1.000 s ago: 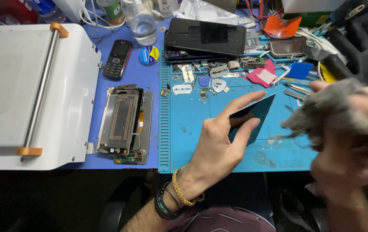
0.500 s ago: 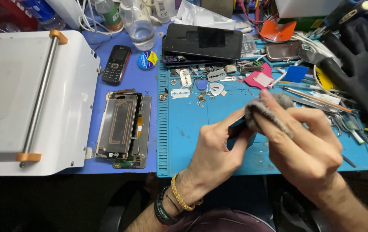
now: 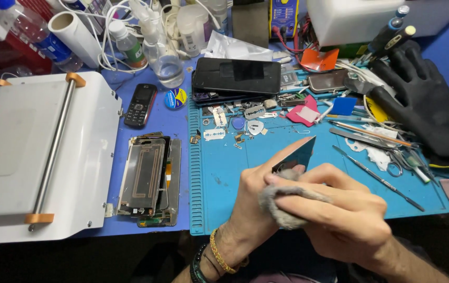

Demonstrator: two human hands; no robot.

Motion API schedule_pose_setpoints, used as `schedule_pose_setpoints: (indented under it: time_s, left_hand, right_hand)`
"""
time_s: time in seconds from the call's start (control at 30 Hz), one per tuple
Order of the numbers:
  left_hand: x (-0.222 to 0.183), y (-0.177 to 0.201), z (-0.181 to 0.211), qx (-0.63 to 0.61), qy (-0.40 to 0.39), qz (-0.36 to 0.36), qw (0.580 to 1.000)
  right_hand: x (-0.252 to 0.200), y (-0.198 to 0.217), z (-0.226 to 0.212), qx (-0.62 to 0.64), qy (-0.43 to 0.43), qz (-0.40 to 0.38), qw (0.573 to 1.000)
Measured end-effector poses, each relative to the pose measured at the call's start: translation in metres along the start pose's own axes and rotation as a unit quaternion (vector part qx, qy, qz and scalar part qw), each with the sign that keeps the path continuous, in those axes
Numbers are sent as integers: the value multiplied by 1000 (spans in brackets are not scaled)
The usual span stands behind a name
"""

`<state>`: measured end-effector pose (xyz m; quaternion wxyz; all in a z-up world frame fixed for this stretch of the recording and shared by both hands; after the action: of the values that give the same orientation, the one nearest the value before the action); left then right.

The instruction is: The person wipes a black rectangular screen with a cloth, then wipes a silver metal plate with the same cloth. The person handles the items one at a time and places them back on the workbench.

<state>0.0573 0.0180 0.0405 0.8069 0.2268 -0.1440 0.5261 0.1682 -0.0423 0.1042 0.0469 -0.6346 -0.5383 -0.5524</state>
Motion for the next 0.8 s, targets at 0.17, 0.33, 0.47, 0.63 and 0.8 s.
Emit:
schedule_pose_setpoints:
  time_s: [0.17,0.33,0.47,0.63,0.8]
  left_hand:
    - [4,5,14,-77,63,12,995]
    - [2,0,8,-81,30,21,996]
    - [-2,-1,-7,-33,-6,28,999]
    - [-1,2,2,-31,5,38,999]
    - [-5,-2,-14,-36,-33,40,998]
  right_hand:
    - [-10,25,38,-172,26,106,979]
    - [0,14,37,-267,127,21,955]
    - [6,3,20,-261,151,9,953]
    - [-3,5,35,-239,158,-6,958]
    - [5,-6,14,-198,167,7,966]
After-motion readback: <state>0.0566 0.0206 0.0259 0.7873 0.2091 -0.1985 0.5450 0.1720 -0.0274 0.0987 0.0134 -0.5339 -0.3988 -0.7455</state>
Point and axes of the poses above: each hand's wrist, its own x-axis towards the middle knuckle, its own y-axis out of the back of the hand, z = x × y, the point moved 2 cm from there along x, towards the middle knuckle, and after that the axes turned 4 degrees about -x, right-handed, at the moved point
